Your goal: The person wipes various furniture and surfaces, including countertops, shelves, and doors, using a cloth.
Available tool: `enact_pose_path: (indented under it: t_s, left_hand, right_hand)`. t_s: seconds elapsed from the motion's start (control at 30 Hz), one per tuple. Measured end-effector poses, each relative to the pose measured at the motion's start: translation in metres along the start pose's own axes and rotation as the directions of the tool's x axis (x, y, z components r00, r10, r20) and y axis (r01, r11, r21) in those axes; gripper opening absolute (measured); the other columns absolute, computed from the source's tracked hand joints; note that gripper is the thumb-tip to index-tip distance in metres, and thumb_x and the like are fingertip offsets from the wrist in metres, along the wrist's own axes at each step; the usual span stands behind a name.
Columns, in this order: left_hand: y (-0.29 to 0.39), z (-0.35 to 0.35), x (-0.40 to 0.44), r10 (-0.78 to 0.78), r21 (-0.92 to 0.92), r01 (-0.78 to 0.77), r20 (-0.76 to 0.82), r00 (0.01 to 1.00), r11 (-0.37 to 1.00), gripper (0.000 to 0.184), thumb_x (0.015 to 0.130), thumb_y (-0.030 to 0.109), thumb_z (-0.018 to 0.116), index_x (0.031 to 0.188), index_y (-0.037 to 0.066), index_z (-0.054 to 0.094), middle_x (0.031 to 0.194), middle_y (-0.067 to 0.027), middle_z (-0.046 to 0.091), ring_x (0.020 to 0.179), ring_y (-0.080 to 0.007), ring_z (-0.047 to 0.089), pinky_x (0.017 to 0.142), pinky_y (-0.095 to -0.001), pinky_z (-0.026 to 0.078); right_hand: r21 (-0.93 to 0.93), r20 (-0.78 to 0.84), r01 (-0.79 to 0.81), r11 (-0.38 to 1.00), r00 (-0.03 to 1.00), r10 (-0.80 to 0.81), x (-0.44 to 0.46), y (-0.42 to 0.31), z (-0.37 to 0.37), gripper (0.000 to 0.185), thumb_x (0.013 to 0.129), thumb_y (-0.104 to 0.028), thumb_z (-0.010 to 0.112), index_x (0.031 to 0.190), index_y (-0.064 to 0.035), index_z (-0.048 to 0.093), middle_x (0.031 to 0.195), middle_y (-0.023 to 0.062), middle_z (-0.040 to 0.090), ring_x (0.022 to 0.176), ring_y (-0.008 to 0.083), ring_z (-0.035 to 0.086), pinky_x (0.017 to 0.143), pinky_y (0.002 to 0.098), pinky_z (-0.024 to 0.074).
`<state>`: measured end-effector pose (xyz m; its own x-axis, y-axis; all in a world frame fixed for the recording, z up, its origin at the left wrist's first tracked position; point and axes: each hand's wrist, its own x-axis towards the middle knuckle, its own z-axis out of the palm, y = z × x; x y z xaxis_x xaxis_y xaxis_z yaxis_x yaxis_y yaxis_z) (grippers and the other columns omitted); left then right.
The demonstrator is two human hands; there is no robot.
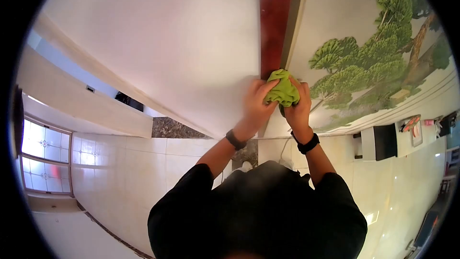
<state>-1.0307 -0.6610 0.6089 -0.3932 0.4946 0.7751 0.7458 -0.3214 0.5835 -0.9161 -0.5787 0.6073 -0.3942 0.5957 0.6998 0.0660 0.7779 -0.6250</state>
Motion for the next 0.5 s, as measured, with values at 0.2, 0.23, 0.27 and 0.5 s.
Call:
enact_pose_path:
  t_s: [0.2,0.23,0.27,0.5]
  left_hand:
    - [0.0,-0.01,0.006,-0.003,-0.014,0.004,0.075,0.997,1.0,0.053,0.067,-0.001,0.072,0.117,0.012,0.064,0.098,-0.0083,0.054,0.073,-0.0282,0.061,0.058,-0.0369,0.051]
    - [0.005,-0.011,0.014,0.014,-0.027,-0.013,0.055,0.998,1.0,0.053,0.067,-0.001,0.072,0.118,0.012,0.064,0.098,-0.0083,0.054,0.073,-0.0284,0.061,0.058,-0.0371,0.051]
    - [0.009,-0.011,0.025,0.033,-0.038,-0.032,0.031,0.999,0.999,0.053,0.067,-0.001,0.072,0.118,0.012,0.064,0.098,-0.0084,0.054,0.073,-0.0286,0.061,0.058,-0.0374,0.051]
    - [0.019,-0.006,0.04,0.062,-0.046,-0.063,-0.024,0.998,0.997,0.055,0.064,-0.001,0.076,0.117,0.012,0.065,0.097,-0.0094,0.055,0.075,-0.0277,0.063,0.06,-0.0356,0.051]
  right_hand:
    - [-0.022,-0.053,-0.025,0.999,0.998,0.023,-0.003,-0.005,0.006,0.053,0.076,0.007,0.064,0.127,-0.0062,0.058,0.095,0.0137,0.054,0.085,0.033,0.058,0.074,0.0372,0.0481]
    - [-0.015,-0.074,-0.018,1.0,0.997,0.017,0.003,-0.012,0.004,0.052,0.076,0.007,0.064,0.126,-0.0061,0.058,0.095,0.0137,0.055,0.085,0.033,0.058,0.074,0.0373,0.0481]
    - [-0.008,-0.094,-0.007,1.0,0.996,0.006,0.014,-0.02,0.001,0.052,0.076,0.007,0.063,0.126,-0.0059,0.059,0.095,0.0137,0.055,0.085,0.0329,0.057,0.074,0.0375,0.048]
    - [0.044,-0.12,0.036,0.998,0.992,-0.031,0.033,-0.019,-0.005,0.047,0.075,0.005,0.064,0.121,-0.0051,0.061,0.094,0.0134,0.056,0.085,0.0326,0.057,0.074,0.0372,0.0463]
